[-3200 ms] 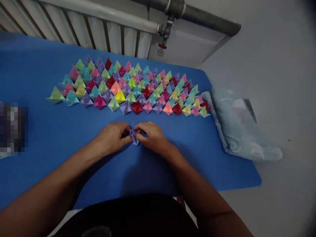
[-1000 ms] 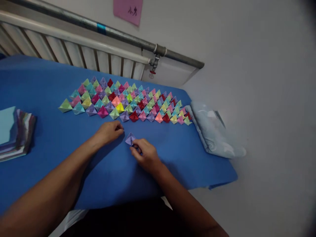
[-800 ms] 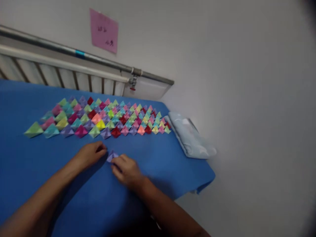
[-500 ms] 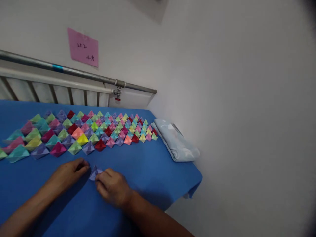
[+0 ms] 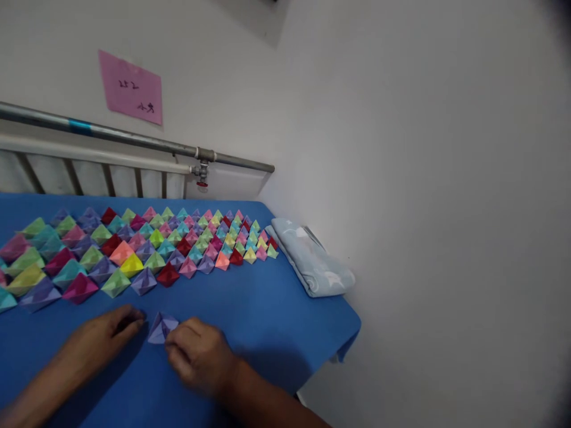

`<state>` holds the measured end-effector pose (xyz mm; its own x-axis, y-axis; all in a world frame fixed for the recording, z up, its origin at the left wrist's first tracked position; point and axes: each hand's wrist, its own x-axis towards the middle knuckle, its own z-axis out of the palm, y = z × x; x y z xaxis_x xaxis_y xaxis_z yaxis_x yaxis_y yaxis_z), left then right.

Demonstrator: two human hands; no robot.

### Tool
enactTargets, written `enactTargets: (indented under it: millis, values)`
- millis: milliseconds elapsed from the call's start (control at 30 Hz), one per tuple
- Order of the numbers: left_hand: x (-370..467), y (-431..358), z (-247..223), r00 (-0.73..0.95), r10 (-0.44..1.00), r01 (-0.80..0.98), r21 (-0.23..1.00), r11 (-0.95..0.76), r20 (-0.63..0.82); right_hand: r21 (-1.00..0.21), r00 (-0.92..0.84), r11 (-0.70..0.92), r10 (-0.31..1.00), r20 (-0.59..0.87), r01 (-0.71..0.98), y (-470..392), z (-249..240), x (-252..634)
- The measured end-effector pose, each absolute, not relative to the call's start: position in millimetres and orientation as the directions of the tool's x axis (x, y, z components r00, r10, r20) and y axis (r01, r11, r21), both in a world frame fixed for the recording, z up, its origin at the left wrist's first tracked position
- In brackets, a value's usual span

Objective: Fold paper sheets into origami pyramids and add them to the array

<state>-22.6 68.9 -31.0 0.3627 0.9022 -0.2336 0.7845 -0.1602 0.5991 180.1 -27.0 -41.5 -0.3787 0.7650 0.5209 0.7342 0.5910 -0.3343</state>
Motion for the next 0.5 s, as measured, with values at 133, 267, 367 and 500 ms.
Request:
enactTargets:
  millis: [133, 267, 367, 500]
  values:
    - [-29.9, 74.9, -56.6, 0.355, 0.918, 0.754, 0.635, -0.168, -0.178, -0.366, -0.349, 0.609, 0.745, 0.569, 0.703, -28.9, -39.8, 183.3]
    - [-35.6, 77.7, -70.7, 0.354, 0.924, 0.733, 0.657, -0.175, -0.148, -0.4, -0.343, 0.599, 0.763, 0.548, 0.693, -30.4, -38.9, 185.0]
    - [-35.7, 75.8, -71.4, 0.359, 0.926, 0.721, 0.664, -0.198, -0.114, -0.427, -0.322, 0.61, 0.753, 0.573, 0.667, -32.7, -35.0, 186.8]
    - [-27.6, 67.9, -74.3, 0.398, 0.917, 0.672, 0.682, -0.289, -0.003, -0.487, -0.265, 0.612, 0.751, 0.605, 0.623, -37.6, -29.8, 191.5]
